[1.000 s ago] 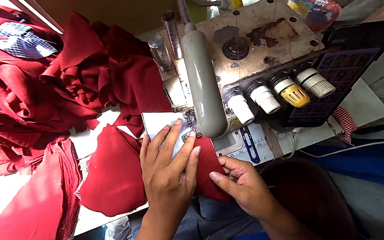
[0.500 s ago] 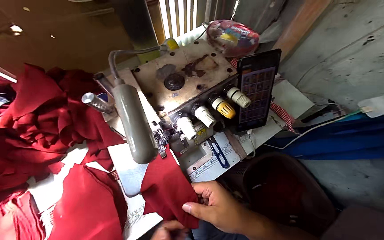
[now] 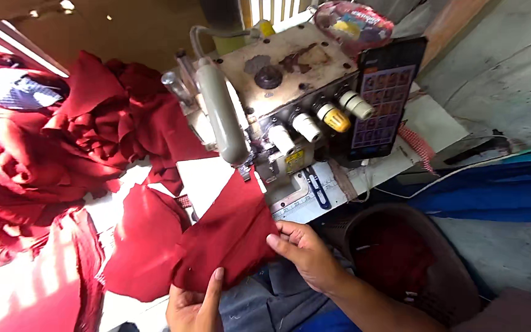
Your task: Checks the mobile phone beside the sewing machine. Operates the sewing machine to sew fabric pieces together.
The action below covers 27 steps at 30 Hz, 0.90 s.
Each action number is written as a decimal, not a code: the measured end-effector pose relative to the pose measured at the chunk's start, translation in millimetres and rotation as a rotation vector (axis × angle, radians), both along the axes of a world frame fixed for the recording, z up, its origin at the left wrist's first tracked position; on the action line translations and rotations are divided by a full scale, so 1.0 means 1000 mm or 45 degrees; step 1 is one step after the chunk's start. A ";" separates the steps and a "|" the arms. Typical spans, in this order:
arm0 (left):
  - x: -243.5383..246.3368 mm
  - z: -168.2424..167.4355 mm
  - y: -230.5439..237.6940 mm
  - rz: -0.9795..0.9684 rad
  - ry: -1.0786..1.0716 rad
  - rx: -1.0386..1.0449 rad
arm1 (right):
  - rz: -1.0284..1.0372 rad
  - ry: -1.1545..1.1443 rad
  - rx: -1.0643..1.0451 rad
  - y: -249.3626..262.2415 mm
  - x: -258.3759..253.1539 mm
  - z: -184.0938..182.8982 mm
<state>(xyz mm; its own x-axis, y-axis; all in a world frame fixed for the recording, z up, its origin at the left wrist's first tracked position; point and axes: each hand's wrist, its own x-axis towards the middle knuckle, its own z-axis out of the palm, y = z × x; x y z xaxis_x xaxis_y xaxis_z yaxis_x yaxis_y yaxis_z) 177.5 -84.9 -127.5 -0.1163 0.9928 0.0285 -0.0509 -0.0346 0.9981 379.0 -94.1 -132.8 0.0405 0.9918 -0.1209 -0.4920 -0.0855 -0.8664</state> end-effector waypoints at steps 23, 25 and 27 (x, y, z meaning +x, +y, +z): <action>0.052 0.038 0.091 -0.415 1.179 0.992 | -0.159 -0.234 0.192 0.001 0.008 -0.005; 0.052 0.041 0.094 -0.418 1.202 1.010 | -0.149 -0.205 0.189 0.007 0.008 -0.002; 0.051 0.042 0.096 -0.422 1.213 1.025 | -0.147 -0.196 0.188 0.014 0.008 0.001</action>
